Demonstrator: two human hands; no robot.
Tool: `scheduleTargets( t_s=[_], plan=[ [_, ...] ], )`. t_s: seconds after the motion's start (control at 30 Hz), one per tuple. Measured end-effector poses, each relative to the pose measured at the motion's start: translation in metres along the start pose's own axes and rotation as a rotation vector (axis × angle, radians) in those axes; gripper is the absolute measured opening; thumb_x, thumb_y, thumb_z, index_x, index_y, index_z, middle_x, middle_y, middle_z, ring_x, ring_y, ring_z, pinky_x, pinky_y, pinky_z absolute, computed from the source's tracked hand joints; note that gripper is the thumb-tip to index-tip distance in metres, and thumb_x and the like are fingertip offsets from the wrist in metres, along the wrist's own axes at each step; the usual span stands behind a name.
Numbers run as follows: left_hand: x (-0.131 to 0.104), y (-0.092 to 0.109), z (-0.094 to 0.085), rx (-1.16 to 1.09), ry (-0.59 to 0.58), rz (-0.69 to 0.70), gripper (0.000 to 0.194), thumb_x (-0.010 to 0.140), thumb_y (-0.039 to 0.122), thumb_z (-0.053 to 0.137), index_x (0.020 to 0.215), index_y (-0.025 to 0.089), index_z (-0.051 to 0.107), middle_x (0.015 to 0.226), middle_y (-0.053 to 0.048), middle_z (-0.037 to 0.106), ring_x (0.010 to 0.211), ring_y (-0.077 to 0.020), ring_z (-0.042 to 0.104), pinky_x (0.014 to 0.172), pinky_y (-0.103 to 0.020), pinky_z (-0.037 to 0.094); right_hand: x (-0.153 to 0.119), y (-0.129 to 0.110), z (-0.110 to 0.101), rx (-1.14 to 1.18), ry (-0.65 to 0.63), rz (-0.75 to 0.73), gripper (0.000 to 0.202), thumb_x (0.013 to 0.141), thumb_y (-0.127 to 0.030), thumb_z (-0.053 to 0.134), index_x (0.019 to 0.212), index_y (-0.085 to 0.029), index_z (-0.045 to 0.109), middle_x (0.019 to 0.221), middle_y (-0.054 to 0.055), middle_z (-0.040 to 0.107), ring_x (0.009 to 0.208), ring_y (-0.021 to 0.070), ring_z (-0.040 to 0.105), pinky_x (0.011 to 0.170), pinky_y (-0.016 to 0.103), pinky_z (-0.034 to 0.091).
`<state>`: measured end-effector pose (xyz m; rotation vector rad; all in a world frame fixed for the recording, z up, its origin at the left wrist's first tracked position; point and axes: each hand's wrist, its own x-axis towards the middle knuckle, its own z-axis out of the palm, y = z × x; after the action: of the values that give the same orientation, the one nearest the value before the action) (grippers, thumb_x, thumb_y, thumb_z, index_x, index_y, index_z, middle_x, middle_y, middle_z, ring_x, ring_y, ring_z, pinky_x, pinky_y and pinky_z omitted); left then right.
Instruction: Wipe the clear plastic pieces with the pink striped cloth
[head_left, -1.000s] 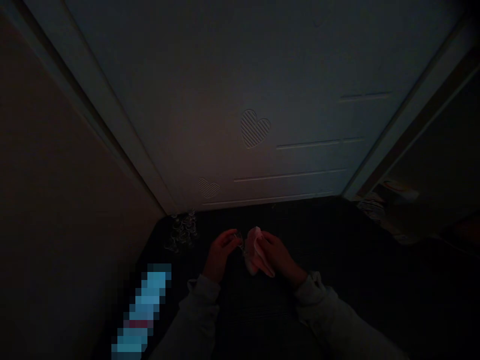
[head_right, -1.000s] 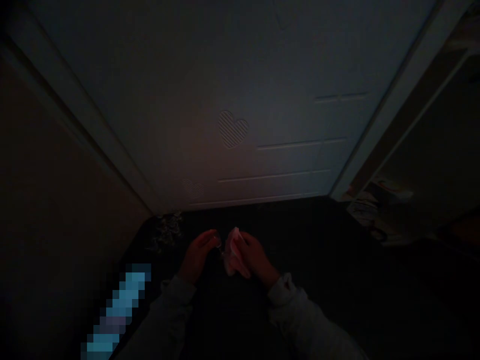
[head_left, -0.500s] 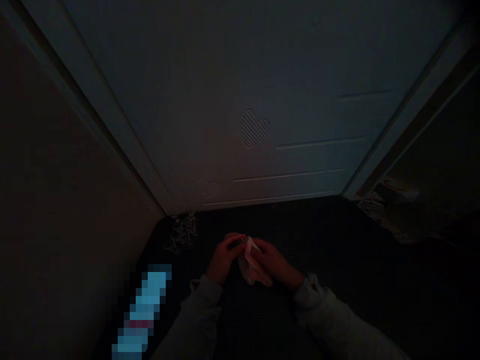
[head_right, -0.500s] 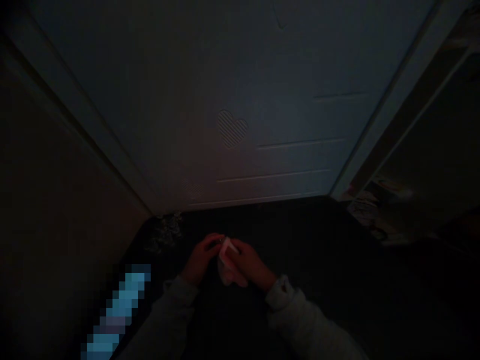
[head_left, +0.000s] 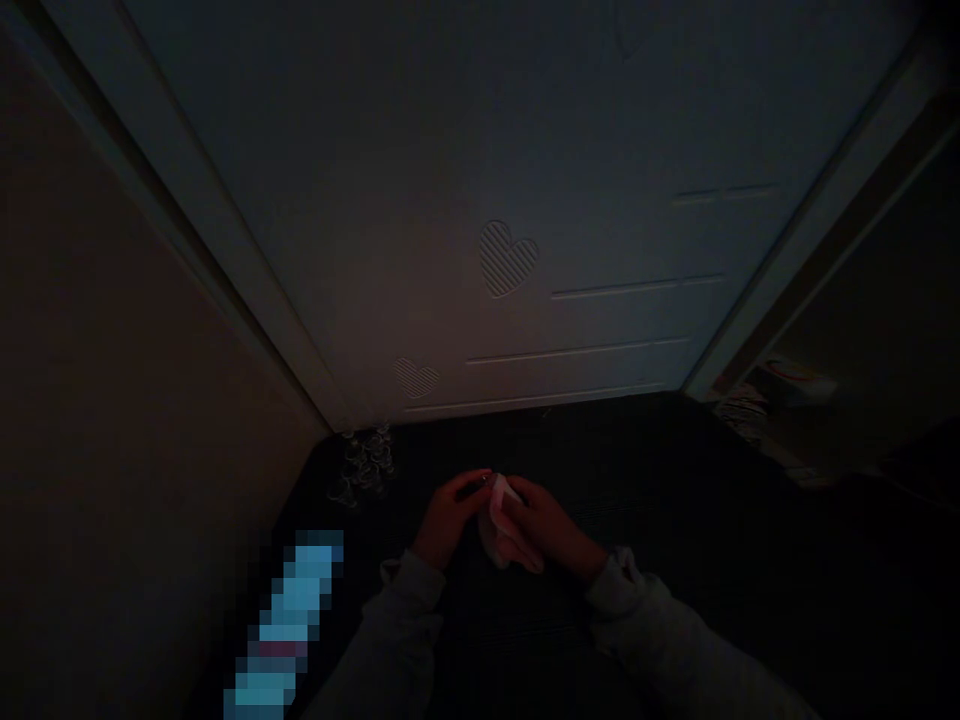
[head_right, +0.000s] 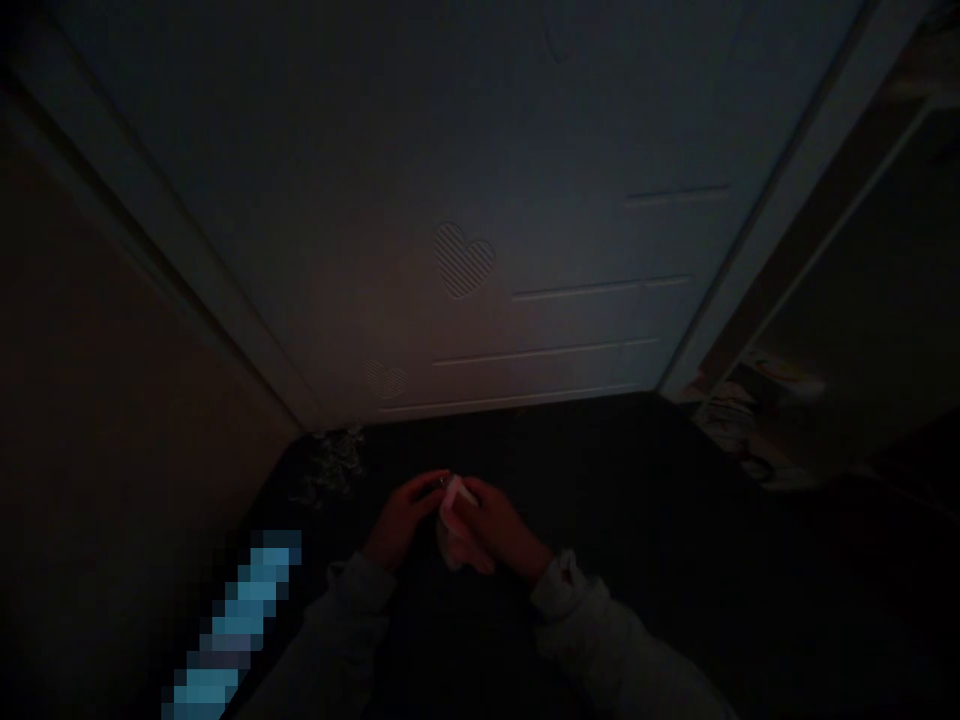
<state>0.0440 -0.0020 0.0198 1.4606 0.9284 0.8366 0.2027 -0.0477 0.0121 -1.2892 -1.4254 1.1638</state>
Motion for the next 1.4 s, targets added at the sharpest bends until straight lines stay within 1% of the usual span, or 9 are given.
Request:
scheduleTargets(
  t_s=[0.23, 0.73, 0.9, 1.0, 1.07, 1.2, 1.3, 1.4],
  plan=[
    [0.0, 0.004, 0.001, -0.001, 0.01, -0.011, 0.023, 0.088, 0.028, 0.062, 0.108, 0.016, 0.063, 0.113, -0.006, 0.065, 0.105, -0.0235, 0.061, 0.093, -0.049, 0.046, 0.001, 0.003, 0.0, -0.041, 0.023, 0.009, 0.021, 0.093, -0.03, 0.055, 0.107, -0.015, 0.061, 0.105, 0.006, 0.065, 0.087, 0.0189, 0.065, 0.076, 0.038, 0.055],
    [0.0, -0.001, 0.001, -0.052, 0.078, -0.047, 0.022, 0.088, 0.029, 0.061, 0.106, 0.016, 0.063, 0.108, -0.006, 0.067, 0.099, -0.022, 0.064, 0.09, -0.046, 0.048, 0.0, -0.001, 0.001, -0.12, 0.028, 0.024, 0.021, 0.093, -0.03, 0.055, 0.107, -0.016, 0.061, 0.106, 0.006, 0.065, 0.087, 0.0185, 0.065, 0.075, 0.037, 0.055],
    [0.001, -0.002, 0.0, -0.083, 0.111, -0.049, 0.023, 0.088, 0.029, 0.061, 0.106, 0.016, 0.063, 0.11, -0.006, 0.067, 0.101, -0.0225, 0.063, 0.09, -0.047, 0.048, 0.0, -0.001, 0.004, -0.168, 0.023, 0.021, 0.019, 0.093, -0.029, 0.056, 0.104, -0.015, 0.062, 0.104, 0.005, 0.065, 0.085, 0.018, 0.065, 0.074, 0.036, 0.055],
    [0.002, -0.005, 0.0, -0.098, 0.114, -0.047, 0.023, 0.088, 0.028, 0.062, 0.106, 0.016, 0.063, 0.109, -0.006, 0.067, 0.1, -0.0224, 0.063, 0.09, -0.047, 0.048, -0.002, -0.003, 0.006, -0.157, 0.037, -0.007, 0.017, 0.092, -0.029, 0.057, 0.099, -0.015, 0.062, 0.097, 0.004, 0.065, 0.081, 0.017, 0.064, 0.072, 0.035, 0.054],
    [0.003, -0.007, -0.001, -0.107, 0.115, -0.04, 0.023, 0.088, 0.028, 0.062, 0.107, 0.016, 0.063, 0.109, -0.006, 0.067, 0.1, -0.0223, 0.063, 0.089, -0.047, 0.048, -0.003, -0.006, 0.006, -0.129, 0.064, -0.027, 0.016, 0.09, -0.028, 0.058, 0.1, -0.016, 0.059, 0.093, 0.003, 0.064, 0.08, 0.0171, 0.063, 0.072, 0.034, 0.052],
    [0.004, -0.011, -0.001, -0.121, 0.13, -0.023, 0.023, 0.088, 0.028, 0.061, 0.107, 0.016, 0.062, 0.109, -0.006, 0.066, 0.1, -0.0222, 0.063, 0.089, -0.046, 0.049, -0.007, -0.013, 0.006, -0.078, 0.092, -0.058, 0.022, 0.087, -0.029, 0.056, 0.106, -0.018, 0.053, 0.096, 0.005, 0.064, 0.086, 0.0194, 0.062, 0.075, 0.031, 0.049],
    [0.004, -0.012, -0.002, -0.133, 0.144, -0.018, 0.023, 0.088, 0.028, 0.062, 0.107, 0.015, 0.062, 0.109, -0.006, 0.066, 0.1, -0.0223, 0.063, 0.089, -0.046, 0.049, -0.009, -0.016, 0.003, -0.073, 0.072, -0.067, 0.023, 0.086, -0.028, 0.054, 0.107, -0.019, 0.055, 0.095, 0.005, 0.065, 0.084, 0.0203, 0.062, 0.073, 0.031, 0.047],
    [0.004, -0.011, -0.002, -0.148, 0.154, -0.016, 0.023, 0.088, 0.028, 0.062, 0.107, 0.015, 0.062, 0.108, -0.006, 0.066, 0.099, -0.022, 0.063, 0.088, -0.046, 0.049, -0.01, -0.017, 0.001, -0.071, 0.067, -0.083, 0.021, 0.089, -0.026, 0.048, 0.107, -0.02, 0.057, 0.098, 0.005, 0.067, 0.087, 0.0203, 0.062, 0.077, 0.032, 0.046]
  ],
)
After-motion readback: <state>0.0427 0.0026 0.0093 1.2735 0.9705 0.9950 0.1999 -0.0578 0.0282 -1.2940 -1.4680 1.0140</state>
